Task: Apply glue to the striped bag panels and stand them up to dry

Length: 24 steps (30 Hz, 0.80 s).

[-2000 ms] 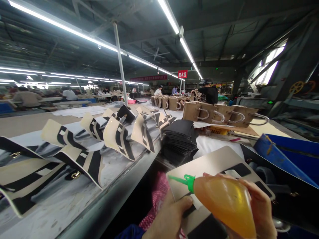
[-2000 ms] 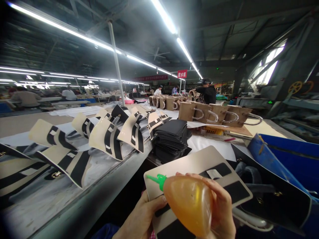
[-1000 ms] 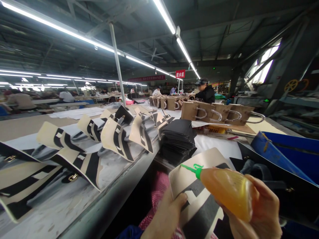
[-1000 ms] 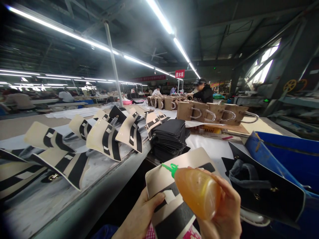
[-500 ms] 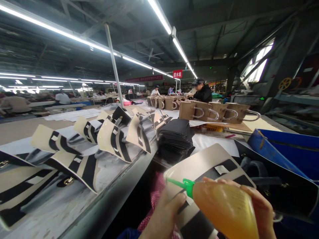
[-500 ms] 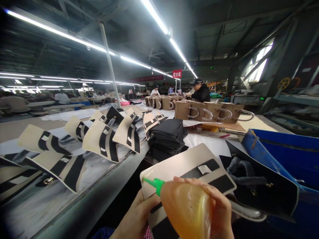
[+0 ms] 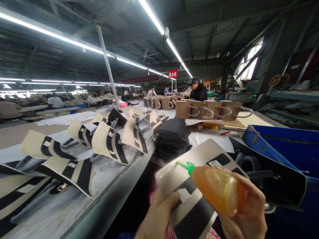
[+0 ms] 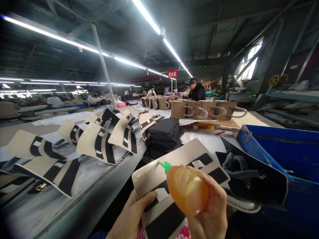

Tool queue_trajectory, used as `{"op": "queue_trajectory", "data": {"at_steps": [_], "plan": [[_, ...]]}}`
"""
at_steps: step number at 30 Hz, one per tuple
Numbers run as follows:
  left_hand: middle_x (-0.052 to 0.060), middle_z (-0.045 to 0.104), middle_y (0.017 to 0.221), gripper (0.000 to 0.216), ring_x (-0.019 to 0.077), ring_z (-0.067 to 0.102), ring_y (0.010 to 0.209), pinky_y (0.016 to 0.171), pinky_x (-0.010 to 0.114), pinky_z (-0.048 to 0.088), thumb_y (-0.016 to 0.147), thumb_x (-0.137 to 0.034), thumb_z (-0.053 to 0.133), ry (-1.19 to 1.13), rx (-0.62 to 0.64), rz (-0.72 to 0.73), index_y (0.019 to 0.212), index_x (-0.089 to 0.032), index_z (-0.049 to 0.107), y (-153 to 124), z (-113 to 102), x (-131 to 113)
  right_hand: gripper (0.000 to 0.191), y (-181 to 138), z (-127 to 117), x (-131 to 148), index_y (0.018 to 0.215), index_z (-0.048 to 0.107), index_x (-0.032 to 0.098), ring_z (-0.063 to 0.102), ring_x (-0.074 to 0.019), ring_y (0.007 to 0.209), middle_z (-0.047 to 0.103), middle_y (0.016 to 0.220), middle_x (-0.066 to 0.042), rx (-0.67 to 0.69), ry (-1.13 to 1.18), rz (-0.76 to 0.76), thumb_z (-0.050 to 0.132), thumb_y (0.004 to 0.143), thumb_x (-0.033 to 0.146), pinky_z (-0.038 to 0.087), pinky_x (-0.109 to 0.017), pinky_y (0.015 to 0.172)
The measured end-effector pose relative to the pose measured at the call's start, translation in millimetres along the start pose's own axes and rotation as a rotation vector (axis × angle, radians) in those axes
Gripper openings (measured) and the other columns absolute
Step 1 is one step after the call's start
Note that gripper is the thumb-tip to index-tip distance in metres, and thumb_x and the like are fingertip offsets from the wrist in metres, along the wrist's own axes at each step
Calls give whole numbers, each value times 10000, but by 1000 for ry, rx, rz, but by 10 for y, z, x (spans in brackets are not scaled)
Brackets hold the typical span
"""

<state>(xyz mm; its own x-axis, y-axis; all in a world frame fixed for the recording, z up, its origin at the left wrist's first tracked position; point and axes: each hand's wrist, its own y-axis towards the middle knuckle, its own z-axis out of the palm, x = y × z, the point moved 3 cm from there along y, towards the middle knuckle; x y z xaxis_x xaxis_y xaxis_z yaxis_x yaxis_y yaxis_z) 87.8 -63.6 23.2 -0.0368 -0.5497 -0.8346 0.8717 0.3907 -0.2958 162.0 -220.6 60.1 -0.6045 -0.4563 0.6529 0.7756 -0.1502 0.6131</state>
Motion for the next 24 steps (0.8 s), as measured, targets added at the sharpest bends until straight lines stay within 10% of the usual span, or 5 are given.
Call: {"op": "queue_trajectory", "data": {"at_steps": [5,13,18,24], "plan": [[100,776,1075,480,327,672,1135,1011,424,492,724,-367,826,50,-14,-19,1155,-189,712,-32,-18,-19,566,69,-39,-31,1175,634,328,715,-331,967,709,1112,-70,153,-104,19,866,668,232,636,-480,757],[106,767,1117,458,351,618,1240,1068,423,479,688,-347,852,33,-60,-5,1109,-209,735,-84,-59,-12,598,263,-158,-205,1119,636,294,666,-298,1028,648,1151,-58,-98,-194,-206,884,591,160,591,-447,793],[114,782,1043,539,353,683,1125,1031,465,497,690,-372,847,27,-98,-64,1169,-168,708,-35,-115,31,684,211,-197,-237,1190,620,296,667,-288,1007,650,1167,-64,10,-202,7,911,572,260,585,-416,769],[96,786,1001,522,340,694,1107,991,434,527,675,-381,858,6,-110,-45,1143,-196,722,-4,-139,63,650,145,-190,-113,1161,622,295,681,-299,993,669,1133,-57,-1,-220,-119,898,578,220,598,-421,768]]}}
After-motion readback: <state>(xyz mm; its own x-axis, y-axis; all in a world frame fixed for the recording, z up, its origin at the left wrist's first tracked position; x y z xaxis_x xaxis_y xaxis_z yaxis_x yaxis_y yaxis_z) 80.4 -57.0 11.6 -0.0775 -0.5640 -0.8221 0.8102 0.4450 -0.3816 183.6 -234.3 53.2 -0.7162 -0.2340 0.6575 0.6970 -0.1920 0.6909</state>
